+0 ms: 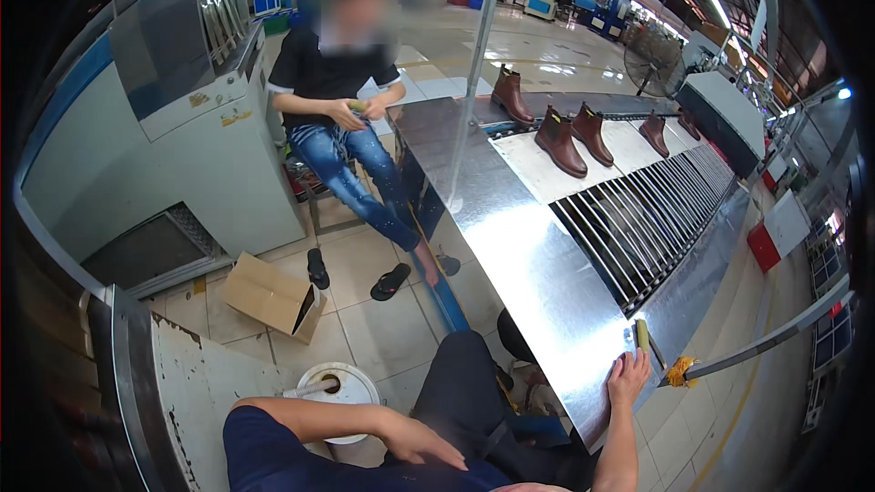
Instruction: Using a tool to scrape and clean the surface and edges of leather boots on a manufacturing line.
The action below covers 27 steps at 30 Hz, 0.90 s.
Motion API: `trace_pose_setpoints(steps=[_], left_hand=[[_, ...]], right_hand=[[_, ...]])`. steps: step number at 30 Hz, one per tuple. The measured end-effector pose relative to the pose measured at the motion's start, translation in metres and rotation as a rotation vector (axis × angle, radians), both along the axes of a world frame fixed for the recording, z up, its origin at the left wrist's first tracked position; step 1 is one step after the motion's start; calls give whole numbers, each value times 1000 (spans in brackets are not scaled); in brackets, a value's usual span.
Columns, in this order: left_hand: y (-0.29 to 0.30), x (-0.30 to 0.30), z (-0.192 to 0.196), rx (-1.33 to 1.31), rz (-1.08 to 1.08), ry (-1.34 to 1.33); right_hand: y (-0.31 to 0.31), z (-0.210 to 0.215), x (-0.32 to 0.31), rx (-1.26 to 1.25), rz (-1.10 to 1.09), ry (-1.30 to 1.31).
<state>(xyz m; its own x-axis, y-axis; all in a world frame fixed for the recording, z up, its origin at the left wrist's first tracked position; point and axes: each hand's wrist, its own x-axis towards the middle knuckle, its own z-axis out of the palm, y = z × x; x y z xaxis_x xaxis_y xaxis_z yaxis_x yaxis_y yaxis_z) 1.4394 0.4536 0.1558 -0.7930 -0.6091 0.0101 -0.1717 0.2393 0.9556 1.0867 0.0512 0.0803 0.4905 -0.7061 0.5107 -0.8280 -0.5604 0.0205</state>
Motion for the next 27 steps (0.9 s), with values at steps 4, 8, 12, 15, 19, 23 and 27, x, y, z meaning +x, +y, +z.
trace_pose_setpoints(steps=[4, 8, 12, 15, 19, 23, 27], left_hand=[[-13, 16, 7, 20, -91, 20], [-25, -11, -8, -208, -50, -83], [-38, -40, 0, -334, 103, 124], [-35, -47, 5, -256, 167, 97], [-24, -40, 18, -198, 324, -97], [-22, -34, 40, -418, 677, -205], [-28, -32, 73, -539, 942, -414]], right_hand=[[2, 2, -2, 26, -46, 0], [5, 8, 8, 21, -33, -10], [4, 7, 3, 3, -23, 12], [0, 0, 0, -47, 15, -18], [-3, -4, 48, -30, 170, -179], [-7, 1, 149, 199, 479, -453], [-36, -22, 173, 1099, 430, -1155]])
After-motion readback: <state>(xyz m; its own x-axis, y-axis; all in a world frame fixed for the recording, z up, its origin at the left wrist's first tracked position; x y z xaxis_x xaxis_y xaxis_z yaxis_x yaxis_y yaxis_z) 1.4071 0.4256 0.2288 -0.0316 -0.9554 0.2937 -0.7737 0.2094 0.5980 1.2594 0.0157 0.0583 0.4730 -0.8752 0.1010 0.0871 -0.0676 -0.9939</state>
